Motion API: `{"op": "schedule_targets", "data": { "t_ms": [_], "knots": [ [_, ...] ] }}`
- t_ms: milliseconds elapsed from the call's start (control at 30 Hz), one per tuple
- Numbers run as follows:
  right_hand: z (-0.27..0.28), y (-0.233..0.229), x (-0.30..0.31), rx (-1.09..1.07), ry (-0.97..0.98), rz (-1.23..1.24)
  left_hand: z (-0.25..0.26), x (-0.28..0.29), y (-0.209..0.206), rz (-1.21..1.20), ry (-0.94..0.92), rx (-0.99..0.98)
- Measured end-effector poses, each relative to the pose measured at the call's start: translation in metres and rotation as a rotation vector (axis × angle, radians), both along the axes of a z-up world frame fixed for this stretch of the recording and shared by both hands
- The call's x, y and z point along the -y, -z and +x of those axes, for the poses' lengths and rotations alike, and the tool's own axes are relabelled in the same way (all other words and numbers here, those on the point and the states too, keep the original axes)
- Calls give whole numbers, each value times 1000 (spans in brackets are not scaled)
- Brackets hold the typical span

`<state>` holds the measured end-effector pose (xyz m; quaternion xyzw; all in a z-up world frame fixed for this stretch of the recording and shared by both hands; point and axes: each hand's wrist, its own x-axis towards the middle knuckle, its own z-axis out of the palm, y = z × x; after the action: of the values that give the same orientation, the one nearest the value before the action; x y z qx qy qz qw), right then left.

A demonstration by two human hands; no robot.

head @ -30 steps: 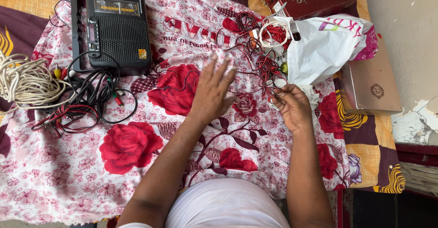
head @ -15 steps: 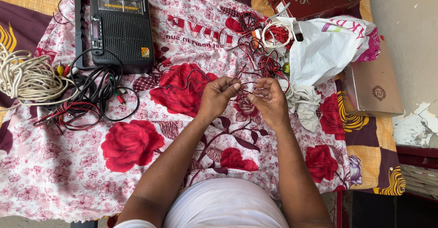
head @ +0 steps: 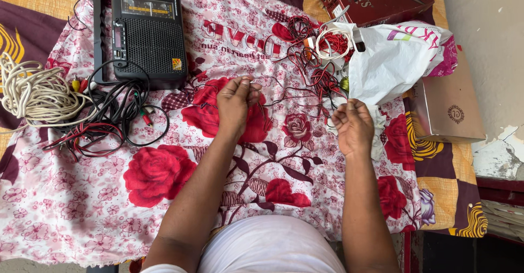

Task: The person works on a small electronic device with exposed wires, repeatedly twisting and joining wire ends by hand. They occasionally wipe the device with a white cloth and continue manipulating the wires throughout the clip.

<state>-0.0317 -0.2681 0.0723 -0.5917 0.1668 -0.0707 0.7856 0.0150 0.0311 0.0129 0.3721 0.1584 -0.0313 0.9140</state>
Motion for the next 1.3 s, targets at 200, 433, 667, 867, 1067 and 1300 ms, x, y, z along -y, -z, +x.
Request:
{"op": "schedule_targets", "data": {
  "t_ms": [200,433,667,867,1067,1300],
  "knots": [
    [-12,-8,40,16,36,-117,7,-21,2,173,-52,34],
    [10,-30,-68,75,-347,-555,-8,3,-12,121,219,162],
    [23,-2,-96,49,-833,-345,-12,-7,-18,61,278,360],
    [0,-4,-24,-182,-820,-384,-2,-31,-28,18,28,251],
    [4,-45,42,47,-599,-516,-2,-28,-72,68,-30,289],
    [-3,-39,90,101,-392,-533,66,-87,-247,42,-250,562]
  ]
}}
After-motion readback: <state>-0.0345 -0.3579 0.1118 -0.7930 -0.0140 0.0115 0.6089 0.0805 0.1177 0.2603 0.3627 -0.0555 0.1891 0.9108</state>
